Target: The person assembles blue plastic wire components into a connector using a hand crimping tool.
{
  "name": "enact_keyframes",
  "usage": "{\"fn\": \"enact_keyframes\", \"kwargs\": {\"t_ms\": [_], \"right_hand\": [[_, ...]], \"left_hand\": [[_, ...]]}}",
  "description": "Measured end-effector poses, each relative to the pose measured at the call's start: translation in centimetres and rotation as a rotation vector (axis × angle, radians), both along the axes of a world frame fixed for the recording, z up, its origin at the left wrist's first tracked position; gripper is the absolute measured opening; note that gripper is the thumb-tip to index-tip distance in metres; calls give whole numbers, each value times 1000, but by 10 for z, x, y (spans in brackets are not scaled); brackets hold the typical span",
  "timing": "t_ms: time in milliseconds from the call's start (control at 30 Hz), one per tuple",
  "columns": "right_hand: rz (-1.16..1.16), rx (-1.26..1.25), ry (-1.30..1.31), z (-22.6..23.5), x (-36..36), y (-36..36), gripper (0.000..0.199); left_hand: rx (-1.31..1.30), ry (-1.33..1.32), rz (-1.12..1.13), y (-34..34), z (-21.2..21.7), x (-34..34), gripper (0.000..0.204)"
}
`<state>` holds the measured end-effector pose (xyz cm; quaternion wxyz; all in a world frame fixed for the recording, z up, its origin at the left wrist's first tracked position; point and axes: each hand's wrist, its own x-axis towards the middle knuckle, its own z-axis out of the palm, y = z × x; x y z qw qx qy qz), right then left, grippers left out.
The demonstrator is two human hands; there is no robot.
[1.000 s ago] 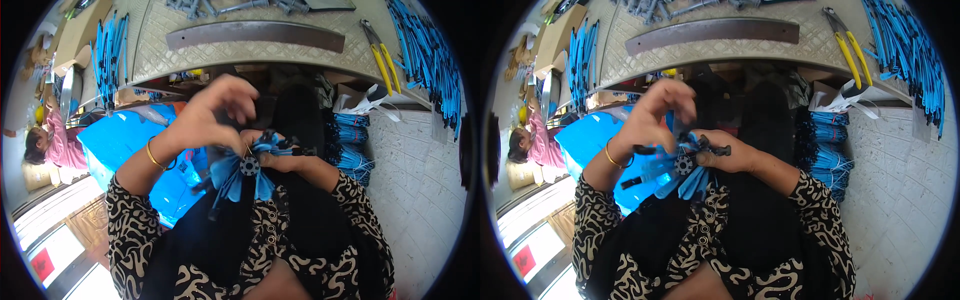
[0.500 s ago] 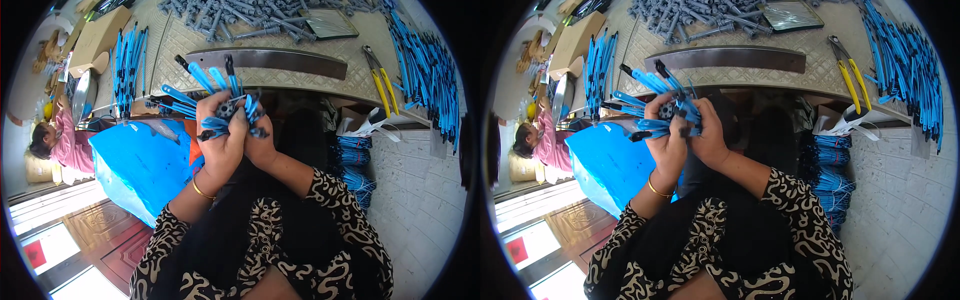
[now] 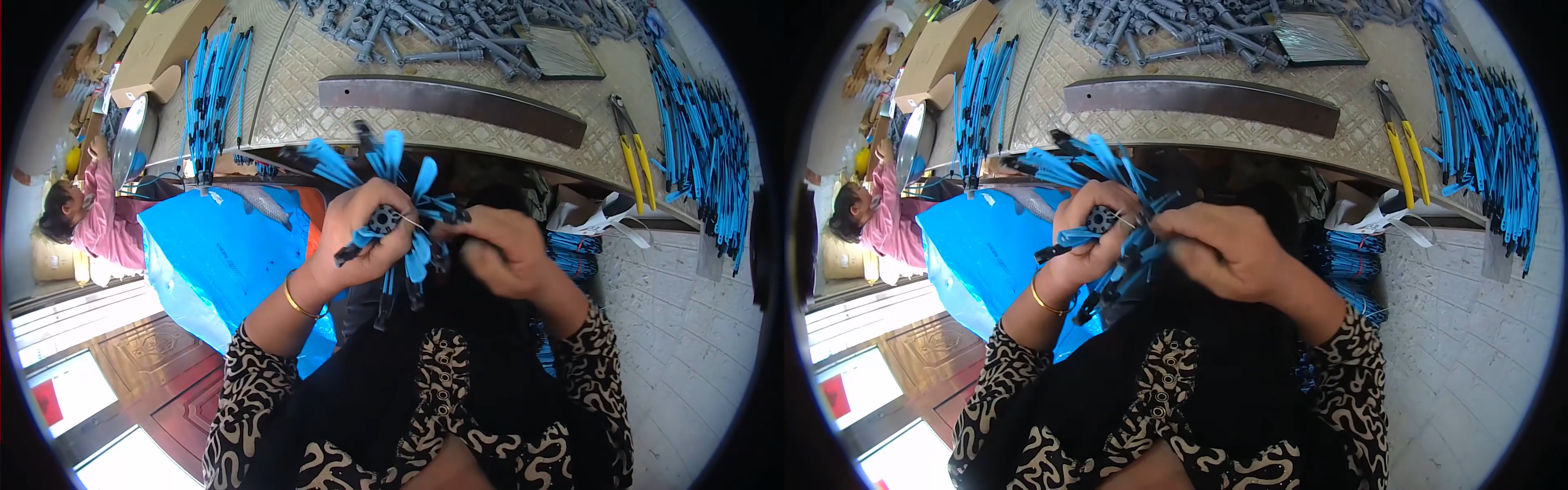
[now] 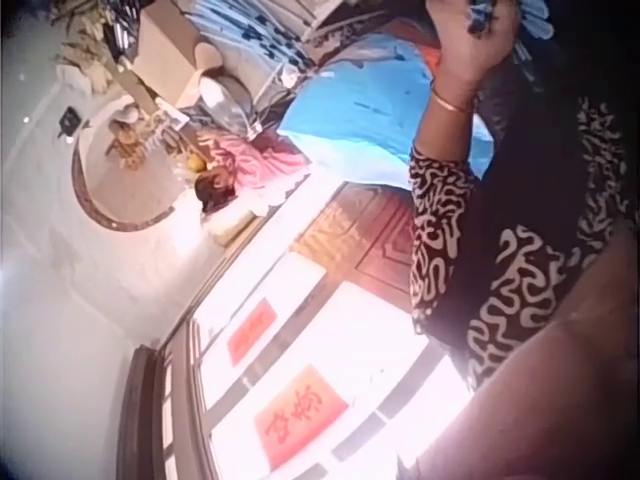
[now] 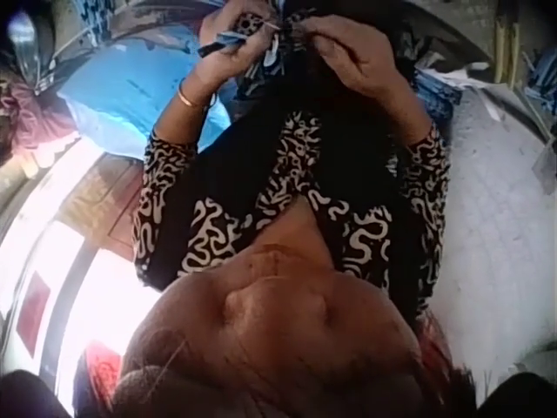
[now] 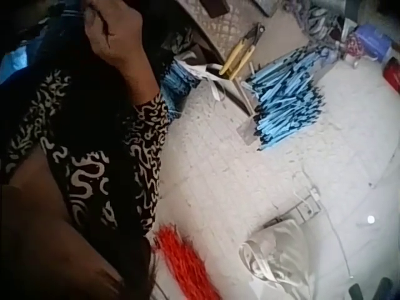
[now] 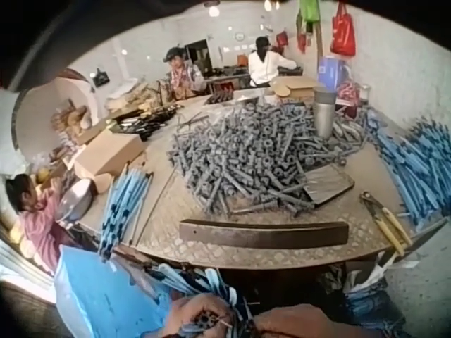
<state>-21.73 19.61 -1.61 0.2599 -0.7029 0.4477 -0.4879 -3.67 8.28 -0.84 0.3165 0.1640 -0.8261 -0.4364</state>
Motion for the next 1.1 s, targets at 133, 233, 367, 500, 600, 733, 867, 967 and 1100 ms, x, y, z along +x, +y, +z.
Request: {"fn": "enact_keyframes", "kwargs": {"t_ms": [133,233,367,500,600,733,867,967,1100], "right_hand": [[78,42,169,23,-15,-1,41],[1,-26,441,29,-6,-6,39],[-109,75,202,32,-1,-5,33],[-24,602,-148,50,-10,-5,23],[-92,272,139,42,-5,-7,15],[-121,19,237,32,-10,-5,13],[-182,139,22,13,-2,-6,16],[-172,-23,105,6,-3,1,17],[-230,-106,191,17,0,6,19]], "left_hand": [[47,-111,-20,0,15,-8,20],[92,-137,10,0,15,-14,22],[95,-130,-20,-4,13,-19,24],[33,-193,-98,-7,19,-21,25],[37,-237,-146,-8,23,-25,24],[-12,-206,-231,-10,25,-27,22],[16,-172,-272,-12,24,-28,22],[27,-216,-312,-12,28,-29,20],[14,-161,-281,-8,22,-33,17]]}}
